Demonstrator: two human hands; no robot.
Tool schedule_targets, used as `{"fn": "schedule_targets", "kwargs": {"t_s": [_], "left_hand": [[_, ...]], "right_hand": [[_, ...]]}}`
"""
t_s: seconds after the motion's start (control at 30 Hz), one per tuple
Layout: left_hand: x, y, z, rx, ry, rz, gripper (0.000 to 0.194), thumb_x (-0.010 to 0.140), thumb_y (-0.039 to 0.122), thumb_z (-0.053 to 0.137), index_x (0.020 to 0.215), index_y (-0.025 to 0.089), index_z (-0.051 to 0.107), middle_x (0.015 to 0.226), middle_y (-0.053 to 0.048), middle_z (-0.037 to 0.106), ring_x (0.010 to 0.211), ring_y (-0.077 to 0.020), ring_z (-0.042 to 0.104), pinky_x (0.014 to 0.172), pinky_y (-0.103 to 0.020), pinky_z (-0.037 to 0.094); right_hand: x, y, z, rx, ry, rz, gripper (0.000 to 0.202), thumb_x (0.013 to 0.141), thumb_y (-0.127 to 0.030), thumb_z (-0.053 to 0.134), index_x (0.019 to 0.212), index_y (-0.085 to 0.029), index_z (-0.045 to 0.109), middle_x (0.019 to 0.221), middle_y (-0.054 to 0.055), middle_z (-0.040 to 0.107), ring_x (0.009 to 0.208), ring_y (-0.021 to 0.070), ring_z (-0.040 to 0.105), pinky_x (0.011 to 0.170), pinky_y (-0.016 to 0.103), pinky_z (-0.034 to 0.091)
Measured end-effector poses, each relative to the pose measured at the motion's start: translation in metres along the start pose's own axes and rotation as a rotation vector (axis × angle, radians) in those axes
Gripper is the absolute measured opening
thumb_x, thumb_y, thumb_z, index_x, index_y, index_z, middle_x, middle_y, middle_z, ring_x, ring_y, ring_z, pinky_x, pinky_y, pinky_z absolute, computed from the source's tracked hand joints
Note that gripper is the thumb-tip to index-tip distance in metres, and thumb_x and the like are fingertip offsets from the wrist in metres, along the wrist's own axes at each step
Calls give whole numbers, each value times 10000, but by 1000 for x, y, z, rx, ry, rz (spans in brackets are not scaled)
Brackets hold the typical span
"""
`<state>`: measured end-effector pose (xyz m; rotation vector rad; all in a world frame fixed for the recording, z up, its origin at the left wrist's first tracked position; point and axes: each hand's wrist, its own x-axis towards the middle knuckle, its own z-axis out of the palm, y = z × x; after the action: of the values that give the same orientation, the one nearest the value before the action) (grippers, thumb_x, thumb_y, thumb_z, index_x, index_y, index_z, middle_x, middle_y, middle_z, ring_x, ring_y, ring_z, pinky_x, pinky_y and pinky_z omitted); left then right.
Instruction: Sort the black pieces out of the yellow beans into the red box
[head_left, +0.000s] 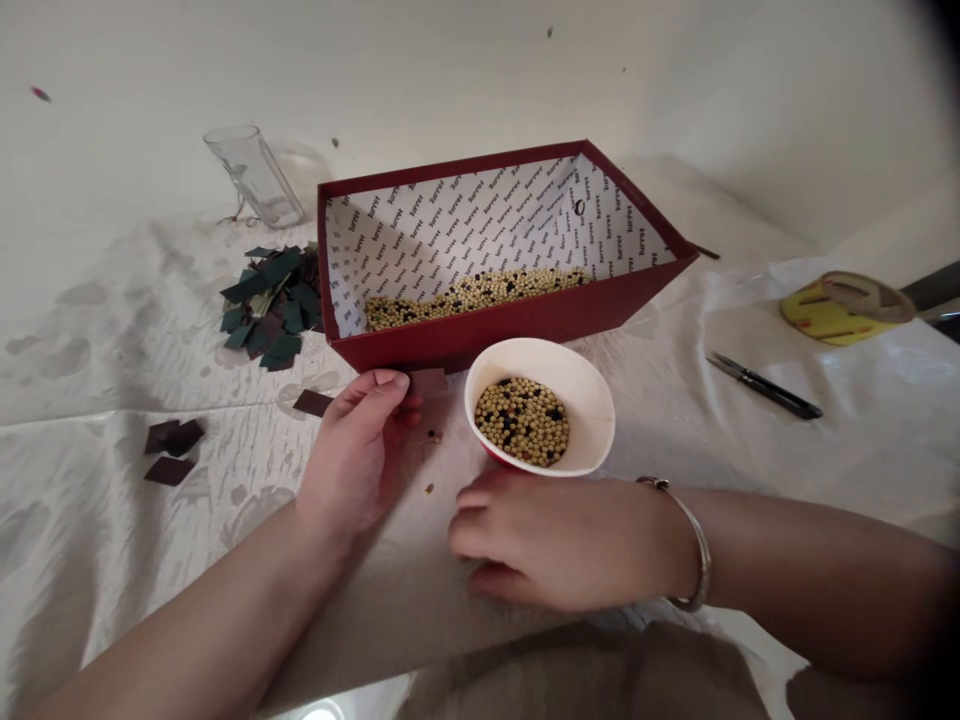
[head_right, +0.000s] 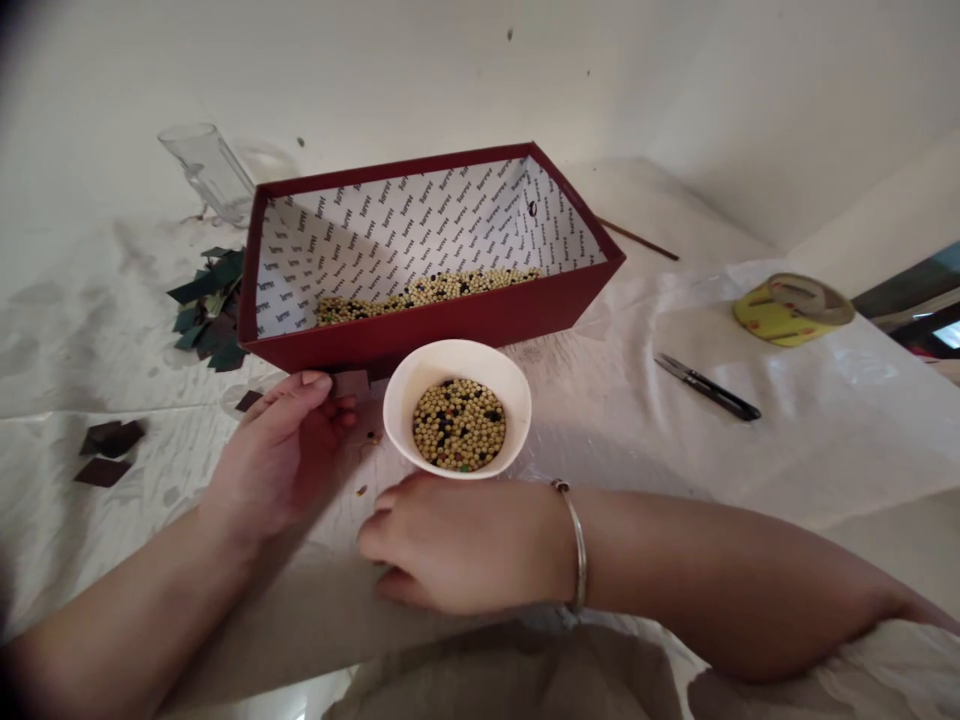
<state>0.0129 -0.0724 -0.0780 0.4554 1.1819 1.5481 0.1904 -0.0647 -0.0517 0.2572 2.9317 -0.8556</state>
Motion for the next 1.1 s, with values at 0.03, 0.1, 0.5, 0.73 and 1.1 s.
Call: {"fn": "schedule_targets", "kwargs": {"t_s": [0.03,0.1,0.5,0.73,1.1], "left_hand": [[-1,0,0,2,0,1,83,707,187,767,720,196,686,719,22,639,669,-114,564,630,-243,460],[-1,1,0,6,-4,16,72,716,184,754,705,190,683,706,16,635,672,-115,560,634,-239,457],[2,-4,-2,-17,-2,92,66,693,163,738,675,183,677,677,17,583,656,-104,529,590,-206,444],[0,-4,-2,10,-20,113,66,703,168,713,654,183,672,659,7,566,656,-115,519,589,-221,435],[-2,-4,2,-24,-39,79,96,733,163,693,646,174,654,645,-4,579,639,-123,519,626,-245,439]], "right_hand": [[0,0,1,-23,51,29,120,904,-258,586,863,-150,617,903,47,660,822,174,621,765,302,478],[1,-1,4,-95,149,91,143,911,-284,584,930,-144,606,964,67,649,880,199,623,769,324,501],[28,-7,31,-550,285,422,436,872,-64,411,1292,-24,523,1263,224,573,931,247,650,731,358,556],[39,-2,29,-587,334,416,190,847,-35,433,940,-138,564,909,90,581,758,228,616,588,334,497],[40,0,16,-526,278,548,186,937,-79,357,1010,-137,518,898,110,601,739,218,619,562,294,418]]}}
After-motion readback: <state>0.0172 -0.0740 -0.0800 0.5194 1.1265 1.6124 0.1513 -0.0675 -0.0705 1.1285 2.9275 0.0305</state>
